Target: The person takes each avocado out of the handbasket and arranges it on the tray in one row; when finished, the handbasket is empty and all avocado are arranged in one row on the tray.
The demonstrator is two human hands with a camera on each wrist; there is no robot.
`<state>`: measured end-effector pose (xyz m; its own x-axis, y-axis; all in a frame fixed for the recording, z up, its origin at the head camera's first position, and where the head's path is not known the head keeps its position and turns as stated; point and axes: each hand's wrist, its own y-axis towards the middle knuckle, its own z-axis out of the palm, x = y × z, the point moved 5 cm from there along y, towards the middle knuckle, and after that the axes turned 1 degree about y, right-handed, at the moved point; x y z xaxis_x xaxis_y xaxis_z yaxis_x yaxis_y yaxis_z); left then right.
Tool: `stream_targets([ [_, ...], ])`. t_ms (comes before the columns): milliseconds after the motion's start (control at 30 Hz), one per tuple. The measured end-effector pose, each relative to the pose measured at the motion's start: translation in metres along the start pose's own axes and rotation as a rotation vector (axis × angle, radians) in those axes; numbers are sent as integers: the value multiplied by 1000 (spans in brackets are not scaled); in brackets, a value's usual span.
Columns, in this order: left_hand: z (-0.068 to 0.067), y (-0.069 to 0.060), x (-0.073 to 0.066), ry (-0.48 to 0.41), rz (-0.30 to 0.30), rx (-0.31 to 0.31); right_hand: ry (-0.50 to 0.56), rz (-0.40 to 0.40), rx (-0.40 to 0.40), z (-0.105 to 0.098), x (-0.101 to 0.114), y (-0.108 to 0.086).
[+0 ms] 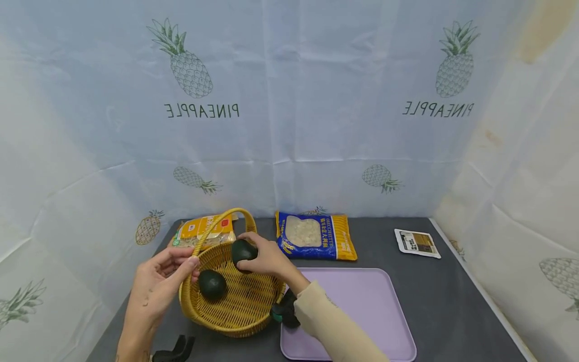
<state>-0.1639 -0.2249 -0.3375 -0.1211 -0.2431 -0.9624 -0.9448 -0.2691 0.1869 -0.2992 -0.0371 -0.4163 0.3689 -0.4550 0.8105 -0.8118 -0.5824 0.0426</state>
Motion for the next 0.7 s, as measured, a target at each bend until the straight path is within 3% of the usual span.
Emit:
stream_targets([
  [233,-1,-1,1,2,1,-4,74,14,-5,-16,-4,-12],
  [500,-1,-1,0,8,17,-1,103,-7,-38,-37,-3,-26],
  [700,-1,-1,0,7,27,0,108,20,-69,-46,-5,-38],
])
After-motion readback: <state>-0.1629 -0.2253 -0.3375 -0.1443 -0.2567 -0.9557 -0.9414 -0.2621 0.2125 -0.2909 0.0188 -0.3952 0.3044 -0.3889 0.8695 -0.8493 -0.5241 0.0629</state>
